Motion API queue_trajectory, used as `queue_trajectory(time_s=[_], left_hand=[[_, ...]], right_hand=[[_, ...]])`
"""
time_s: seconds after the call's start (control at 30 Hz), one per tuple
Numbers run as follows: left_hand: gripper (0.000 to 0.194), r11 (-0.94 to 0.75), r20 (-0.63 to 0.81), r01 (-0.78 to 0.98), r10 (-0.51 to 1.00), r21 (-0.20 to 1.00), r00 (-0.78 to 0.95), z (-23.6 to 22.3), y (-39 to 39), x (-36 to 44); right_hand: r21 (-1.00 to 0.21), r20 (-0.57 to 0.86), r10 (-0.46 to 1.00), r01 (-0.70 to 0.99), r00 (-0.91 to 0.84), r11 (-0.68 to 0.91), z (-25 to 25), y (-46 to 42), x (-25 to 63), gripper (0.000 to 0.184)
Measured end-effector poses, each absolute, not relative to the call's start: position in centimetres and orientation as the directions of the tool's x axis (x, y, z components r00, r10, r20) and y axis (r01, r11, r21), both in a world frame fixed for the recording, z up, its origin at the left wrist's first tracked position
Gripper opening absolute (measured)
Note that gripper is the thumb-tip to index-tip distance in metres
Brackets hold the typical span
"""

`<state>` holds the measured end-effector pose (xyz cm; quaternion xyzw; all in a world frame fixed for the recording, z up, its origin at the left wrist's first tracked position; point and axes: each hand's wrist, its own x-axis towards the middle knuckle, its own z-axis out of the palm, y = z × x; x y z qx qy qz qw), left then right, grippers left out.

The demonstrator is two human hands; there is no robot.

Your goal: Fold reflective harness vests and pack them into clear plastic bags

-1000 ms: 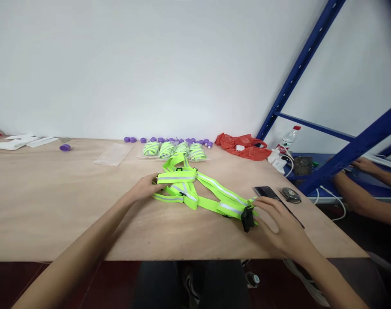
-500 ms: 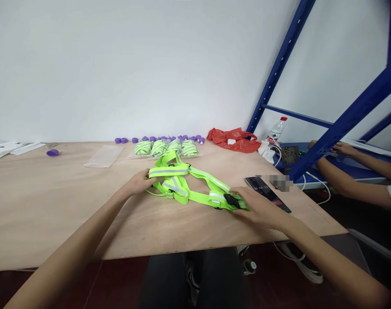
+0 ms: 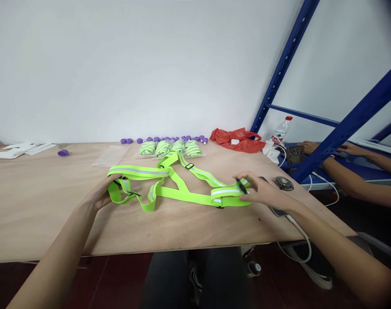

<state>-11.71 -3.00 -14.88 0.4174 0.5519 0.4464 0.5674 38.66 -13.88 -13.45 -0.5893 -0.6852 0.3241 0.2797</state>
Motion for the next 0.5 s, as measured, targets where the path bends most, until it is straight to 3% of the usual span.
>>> queue_trajectory(time_s=[0.1, 0.2, 0.27, 0.4, 0.5], left_hand=[[0.04, 0.293, -0.286, -0.141, 0.956, 0.946, 0.068, -15.1, -5.0, -13.7], [0.062, 0.349, -0.31, -0.241, 0.932, 0.906, 0.186, -15.5, -6.9, -14.0], [0.066, 0.385, -0.339, -0.264, 0.918, 0.884, 0.204, -15.6, -7.6, -13.6], [0.046, 0.293, -0.274, -0.34, 0.956, 0.894, 0.105, -16.1, -8.0, -12.6], [0.047, 0.174, -0.186, -0.355, 0.983, 0.919, 0.0, -16.6, -8.2, -12.5]], right_hand=[[-0.924, 0.149, 0.987, 0.364, 0.057, 0.118, -13.4, -13.6, 39.2, 0.064], [-0.98, 0.154, 0.966, 0.159, 0.209, 0.122, -13.3, -13.5, 39.0, 0.063], [-0.99, 0.14, 0.959, 0.06, 0.247, 0.129, -13.3, -13.4, 38.6, 0.059], [-0.984, 0.172, 0.918, 0.105, 0.357, 0.143, -14.1, -13.0, 38.4, 0.051], [-0.965, 0.201, 0.867, 0.243, 0.456, 0.096, -15.1, -12.7, 38.6, 0.048]])
